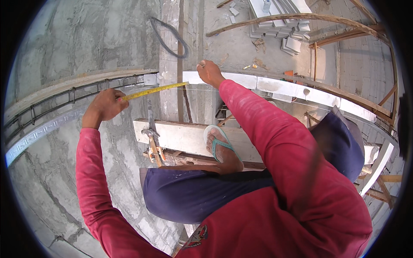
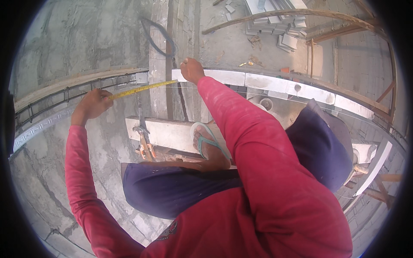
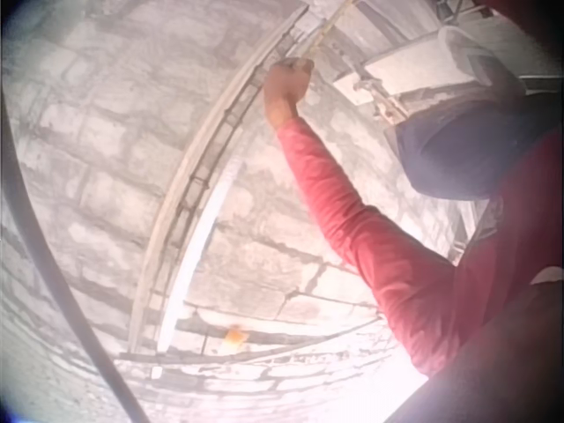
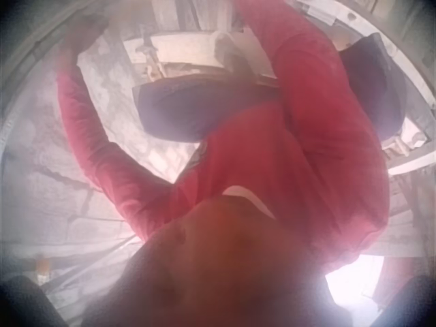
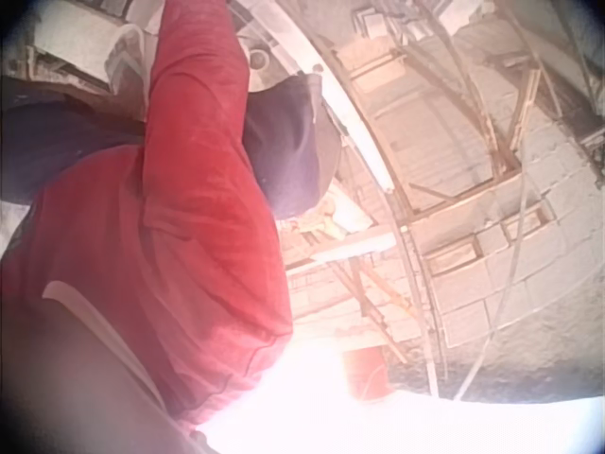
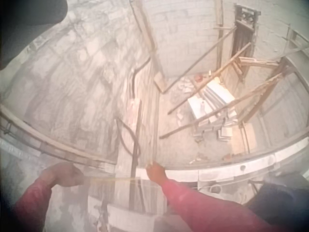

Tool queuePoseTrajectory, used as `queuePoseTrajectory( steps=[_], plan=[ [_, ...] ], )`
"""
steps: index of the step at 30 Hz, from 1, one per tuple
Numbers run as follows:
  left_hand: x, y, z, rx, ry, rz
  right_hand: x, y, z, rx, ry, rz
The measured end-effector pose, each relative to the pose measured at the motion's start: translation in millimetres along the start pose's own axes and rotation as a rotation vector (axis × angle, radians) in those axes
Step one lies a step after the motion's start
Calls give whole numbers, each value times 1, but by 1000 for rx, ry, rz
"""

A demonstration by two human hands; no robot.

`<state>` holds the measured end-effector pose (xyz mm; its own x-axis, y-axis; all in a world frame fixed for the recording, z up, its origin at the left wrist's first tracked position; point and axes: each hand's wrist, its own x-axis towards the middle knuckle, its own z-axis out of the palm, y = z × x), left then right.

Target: The person secures a metal conduit to a concrete ceiling using a hammer and plastic anchors. They then measure the conduit and ceiling area with a tape measure while standing on a wooden plank scaffold.

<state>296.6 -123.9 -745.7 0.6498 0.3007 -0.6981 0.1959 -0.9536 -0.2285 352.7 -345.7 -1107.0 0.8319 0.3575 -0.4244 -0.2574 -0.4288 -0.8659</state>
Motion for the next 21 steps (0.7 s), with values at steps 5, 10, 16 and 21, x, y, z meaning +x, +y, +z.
queuePoseTrajectory(
  steps=[5,10,16,21],
  plan=[
    [8,-9,5,33,45,24,6,11,8,51,2,3],
    [8,-12,-2,-23,95,99,-6,-1,11,93,142,-45],
    [-14,-23,-14,-363,35,210,-77,-75,-5,416,191,168],
    [-45,-3,-14,-715,-44,265,-157,-132,-48,488,359,181]
  ],
)
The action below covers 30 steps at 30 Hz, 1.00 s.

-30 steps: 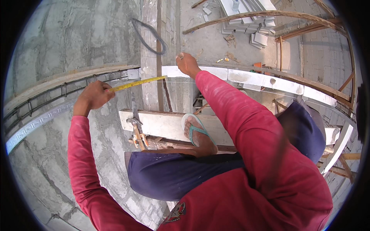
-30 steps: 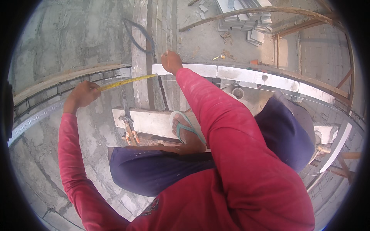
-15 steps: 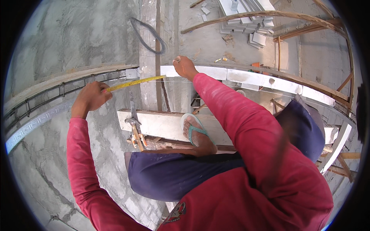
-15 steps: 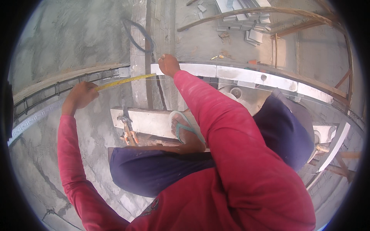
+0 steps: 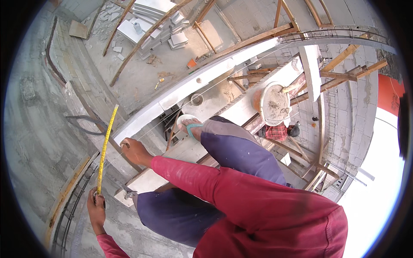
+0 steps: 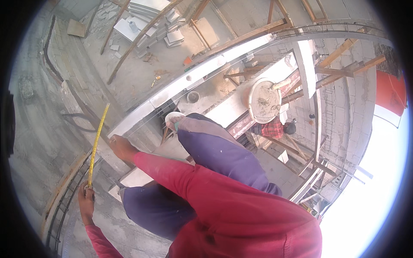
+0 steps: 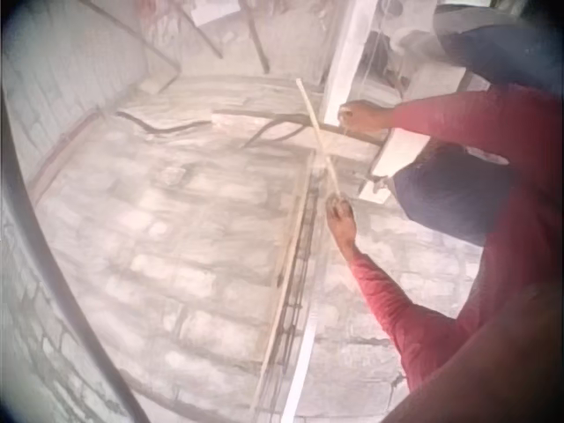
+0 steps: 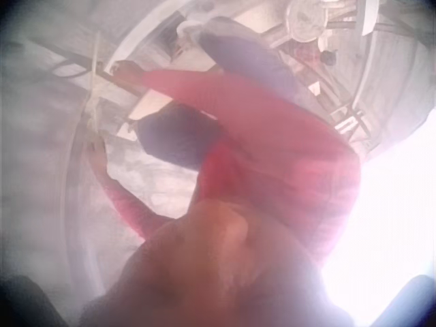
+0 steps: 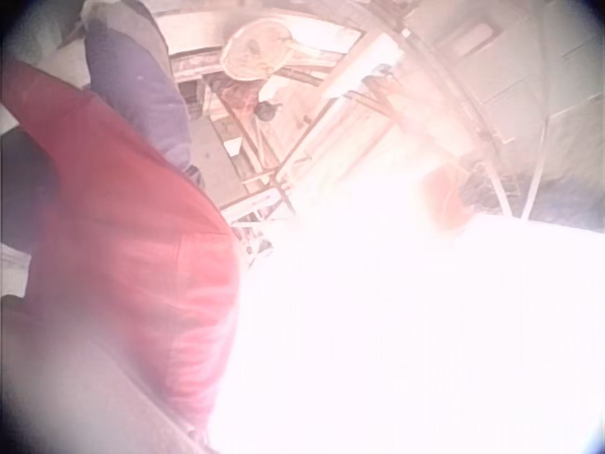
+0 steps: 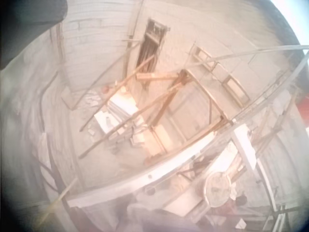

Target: The person secures a metal conduit to a concrete ceiling using a hammer and plastic anchors. They then measure the conduit and ceiling area with a tape measure while standing on a wooden plank scaffold.

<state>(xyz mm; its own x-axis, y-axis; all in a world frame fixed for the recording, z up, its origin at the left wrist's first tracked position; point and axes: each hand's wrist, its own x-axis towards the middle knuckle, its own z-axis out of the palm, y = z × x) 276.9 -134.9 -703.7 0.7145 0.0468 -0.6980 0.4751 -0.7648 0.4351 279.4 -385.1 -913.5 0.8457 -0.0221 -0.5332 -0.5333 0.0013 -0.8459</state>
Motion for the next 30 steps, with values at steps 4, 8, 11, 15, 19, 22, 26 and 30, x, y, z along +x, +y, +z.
queuePoseTrajectory(
  steps=[4,8,11,15,19,22,26,30],
  plan=[
    [-37,57,33,-300,-70,-119,-69,-65,-35,75,3,92],
    [-78,116,67,-549,-204,-58,-141,-142,-73,116,-114,161],
    [-106,147,89,-627,-299,-126,-200,-197,-107,2,-129,140],
    [-139,197,120,-858,-350,-136,-264,-244,-150,-54,-160,254],
    [-175,254,140,-1082,-526,-165,-299,-259,-178,42,62,57],
    [-190,295,160,-1093,-561,-213,-318,-265,-227,41,-60,193],
    [-200,356,190,-1146,-581,-374,-329,-278,-305,74,-105,139],
    [-224,431,221,-962,-540,-278,-346,-300,-374,17,-16,95]
  ],
)
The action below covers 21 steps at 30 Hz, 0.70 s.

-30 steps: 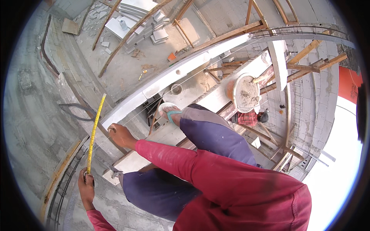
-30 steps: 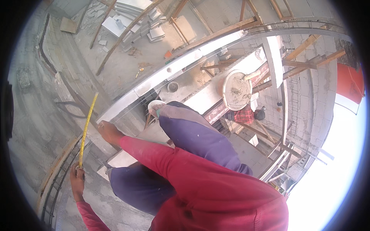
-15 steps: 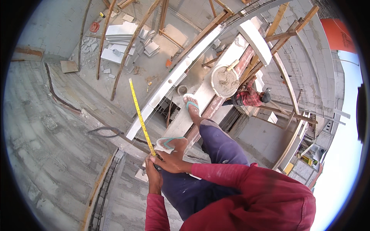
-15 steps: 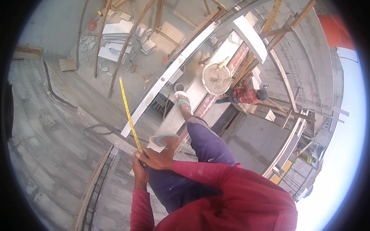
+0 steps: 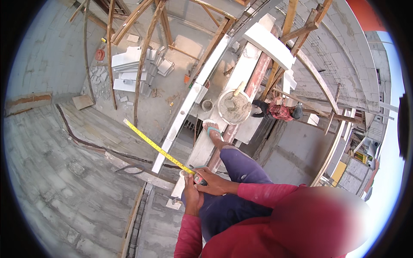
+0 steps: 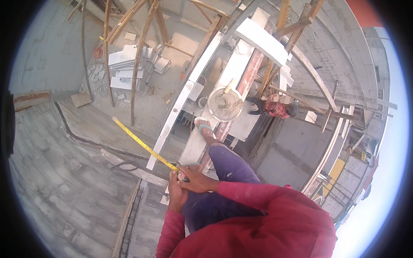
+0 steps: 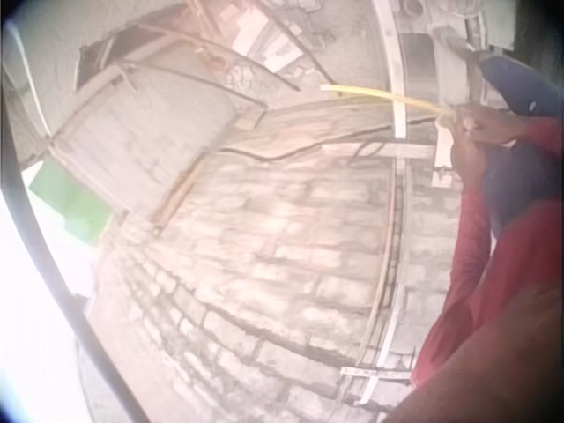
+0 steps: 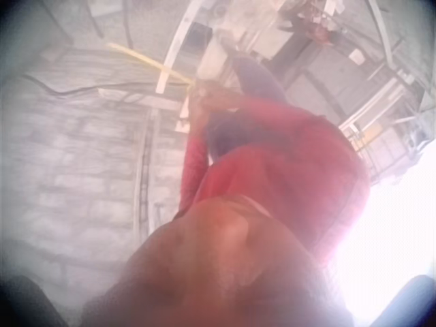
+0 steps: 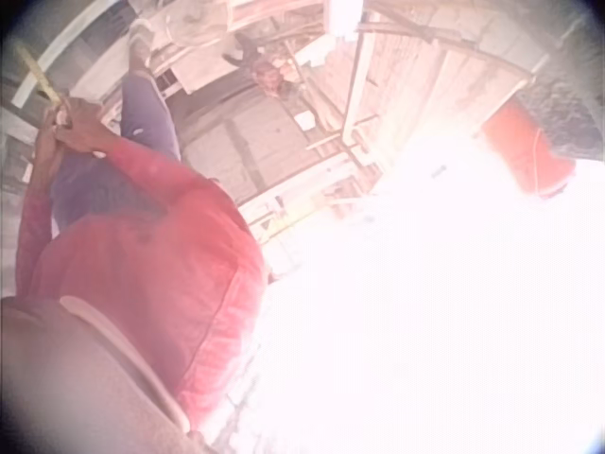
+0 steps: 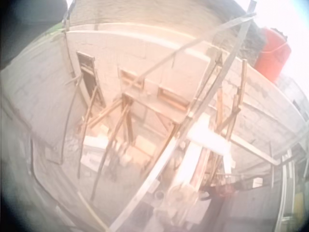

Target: The person secures a metal conduit to a concrete ceiling using a hammer and plastic anchors. They then measure the conduit and ceiling area with a tape measure while standing on a wooden plank scaffold.

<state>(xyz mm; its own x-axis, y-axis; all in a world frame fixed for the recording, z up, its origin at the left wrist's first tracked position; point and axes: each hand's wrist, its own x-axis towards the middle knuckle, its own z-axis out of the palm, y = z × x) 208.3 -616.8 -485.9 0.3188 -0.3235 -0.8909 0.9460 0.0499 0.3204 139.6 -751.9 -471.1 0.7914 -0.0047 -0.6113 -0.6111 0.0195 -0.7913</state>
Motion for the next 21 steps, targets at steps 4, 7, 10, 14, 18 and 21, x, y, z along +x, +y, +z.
queuePoseTrajectory(
  steps=[4,7,10,14,18,21],
  plan=[
    [1,5,60,124,1,51,-21,-19,-55,-30,11,46],
    [2,7,81,194,50,75,-29,-26,-74,-22,32,2],
    [1,10,95,250,52,104,-33,-28,-81,-57,102,-69],
    [-4,18,107,447,21,135,-44,-32,-77,-41,201,-19],
    [-10,22,105,593,-30,181,-58,-44,-73,-117,279,-58],
    [-14,20,99,616,-44,217,-68,-61,-75,-171,273,-1]
  ],
)
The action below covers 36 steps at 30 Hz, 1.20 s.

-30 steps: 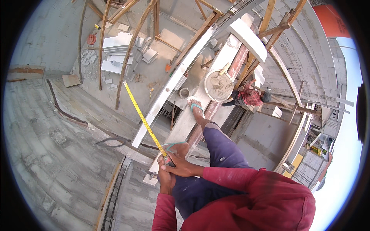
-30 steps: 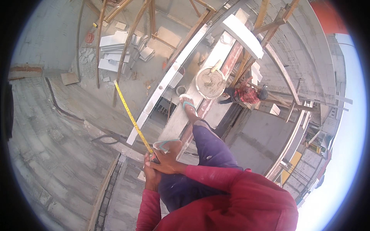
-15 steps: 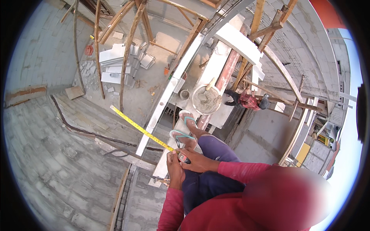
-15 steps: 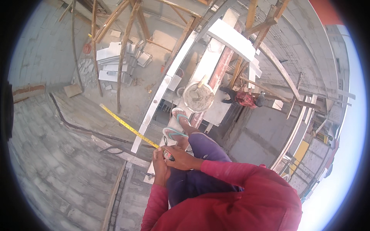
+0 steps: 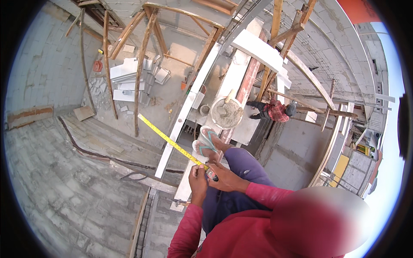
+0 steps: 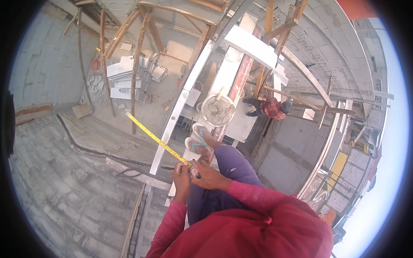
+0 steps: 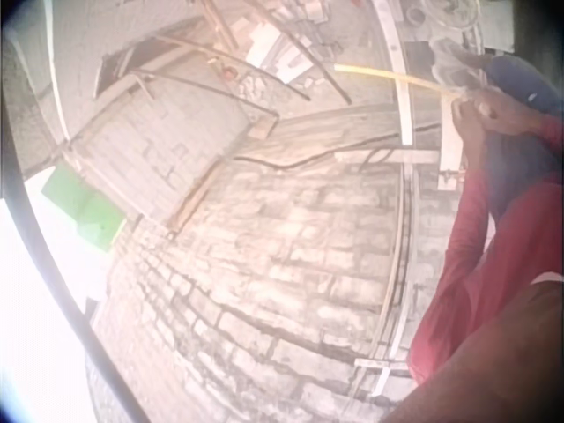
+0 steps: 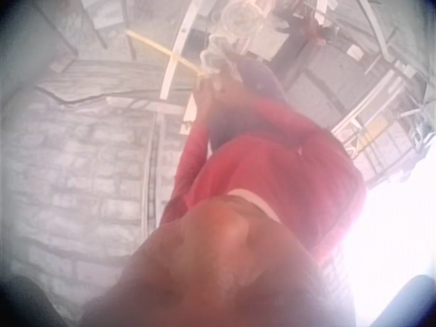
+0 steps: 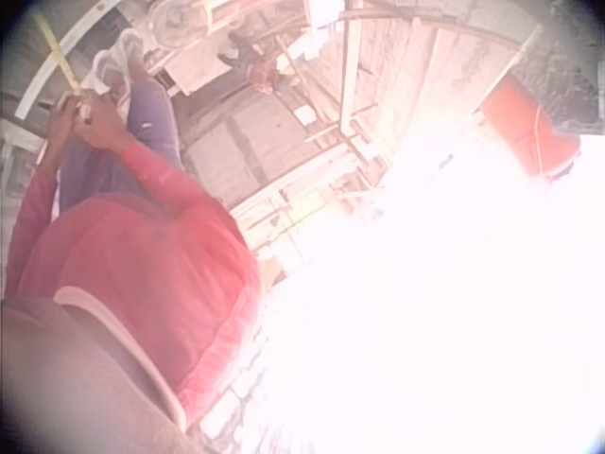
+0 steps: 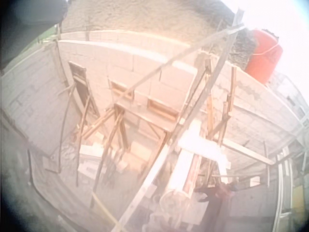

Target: The person secures a metal conduit to a concrete ceiling using a hammer and plastic anchors. They then measure the conduit and ceiling area with a tape measure while standing on a wooden plank scaffold.

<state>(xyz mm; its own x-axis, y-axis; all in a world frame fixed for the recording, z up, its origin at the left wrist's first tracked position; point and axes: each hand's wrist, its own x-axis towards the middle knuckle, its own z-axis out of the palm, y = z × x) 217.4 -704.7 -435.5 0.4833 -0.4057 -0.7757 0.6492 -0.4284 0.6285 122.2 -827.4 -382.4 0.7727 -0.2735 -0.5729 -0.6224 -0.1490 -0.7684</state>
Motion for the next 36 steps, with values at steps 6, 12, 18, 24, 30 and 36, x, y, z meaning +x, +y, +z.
queuePoseTrajectory(
  steps=[6,12,18,24,30,36],
  plan=[
    [6,4,-8,-395,166,-3,-19,-34,-26,-139,-161,173],
    [9,4,15,-646,-56,-135,-14,-48,-29,-190,-11,44],
    [27,13,74,-864,-151,-191,5,-35,-68,-188,-16,152],
    [86,30,149,-807,-130,-180,52,10,-145,-286,-67,73],
    [209,69,251,-889,-109,-236,153,63,-276,-317,-220,212],
    [363,68,377,-994,-117,-338,263,150,-376,-414,-61,161]
  ],
)
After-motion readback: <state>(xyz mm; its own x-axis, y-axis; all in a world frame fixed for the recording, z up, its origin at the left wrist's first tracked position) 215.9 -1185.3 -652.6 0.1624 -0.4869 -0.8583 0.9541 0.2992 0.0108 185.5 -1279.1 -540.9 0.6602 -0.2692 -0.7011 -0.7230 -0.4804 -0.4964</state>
